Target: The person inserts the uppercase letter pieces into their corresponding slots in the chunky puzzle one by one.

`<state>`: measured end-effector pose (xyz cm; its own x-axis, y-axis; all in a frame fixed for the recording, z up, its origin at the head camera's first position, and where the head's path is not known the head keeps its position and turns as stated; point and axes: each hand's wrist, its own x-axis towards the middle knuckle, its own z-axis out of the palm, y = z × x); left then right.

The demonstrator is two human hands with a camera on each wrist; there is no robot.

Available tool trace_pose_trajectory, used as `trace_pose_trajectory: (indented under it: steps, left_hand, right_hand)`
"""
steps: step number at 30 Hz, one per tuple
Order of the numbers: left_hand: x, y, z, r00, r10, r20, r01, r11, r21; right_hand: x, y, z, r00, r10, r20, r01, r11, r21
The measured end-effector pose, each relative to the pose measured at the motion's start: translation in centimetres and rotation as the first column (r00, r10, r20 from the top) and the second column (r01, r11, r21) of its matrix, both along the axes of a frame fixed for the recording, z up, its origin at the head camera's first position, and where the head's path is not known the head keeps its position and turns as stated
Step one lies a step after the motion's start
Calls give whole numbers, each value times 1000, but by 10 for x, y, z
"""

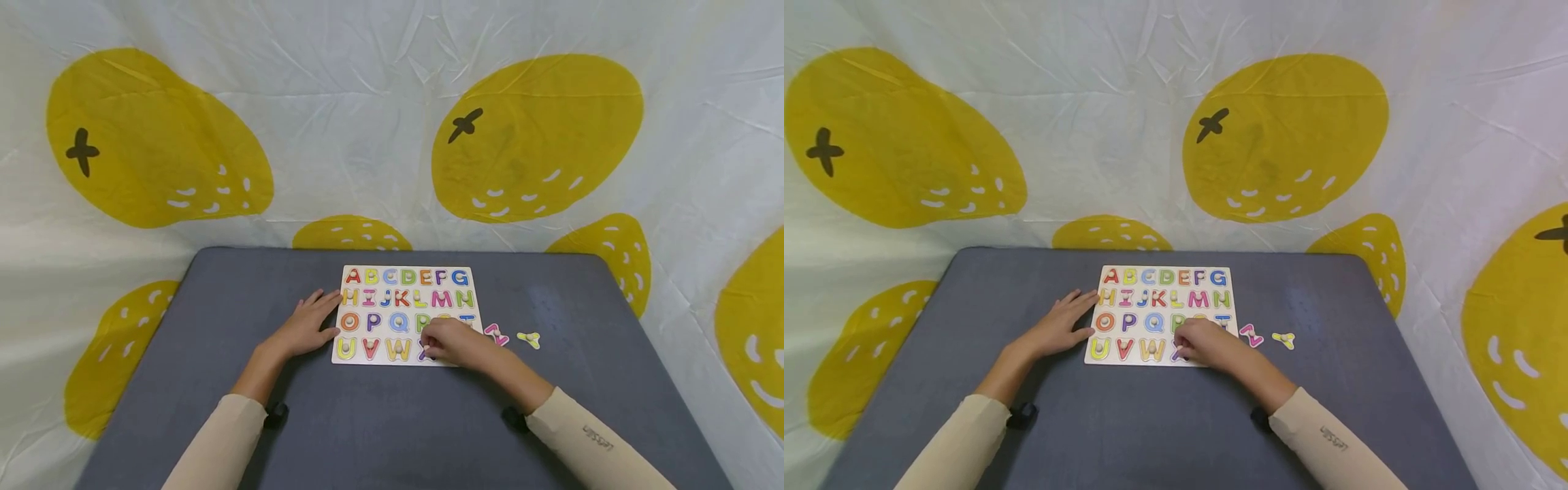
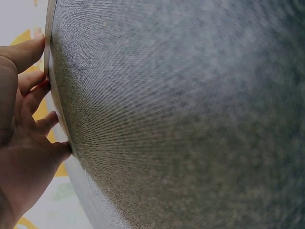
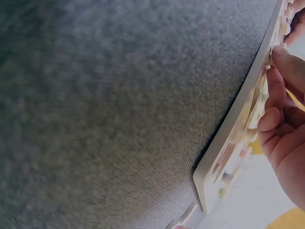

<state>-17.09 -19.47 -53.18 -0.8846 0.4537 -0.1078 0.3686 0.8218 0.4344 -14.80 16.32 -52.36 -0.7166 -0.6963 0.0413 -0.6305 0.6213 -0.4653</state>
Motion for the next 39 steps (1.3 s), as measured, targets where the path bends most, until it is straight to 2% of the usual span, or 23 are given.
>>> trace_pose_trajectory:
  steps: [7, 11, 19, 28, 32, 39]
  left_hand:
    - [1, 0, 3, 1000, -2, -9, 2, 1000, 5]
    - [1, 0, 1, 1000, -1, -3, 1, 1000, 13]
    - [1, -1, -1, 1000, 9, 6, -10, 1000, 20]
    - [0, 0, 1, 1000, 6, 7, -6, 1000, 21]
    - [-1, 0, 1, 1000, 7, 3, -7, 1000, 16]
    - [0, 0, 2, 1000, 7, -2, -7, 1000, 9]
  right_hand:
    - [0, -2, 2, 1000, 8, -18, -7, 999, 31]
    - [2, 5, 3, 1000, -14, -9, 14, 1000, -1]
    - [1, 45, -1, 991, -111, -80, 103, 989, -102]
    - [0, 95, -1, 969, -229, -90, 213, 964, -157]
    - [0, 113, -1, 961, -252, -112, 233, 959, -161]
    - [0, 137, -7, 944, -255, -210, 227, 962, -148]
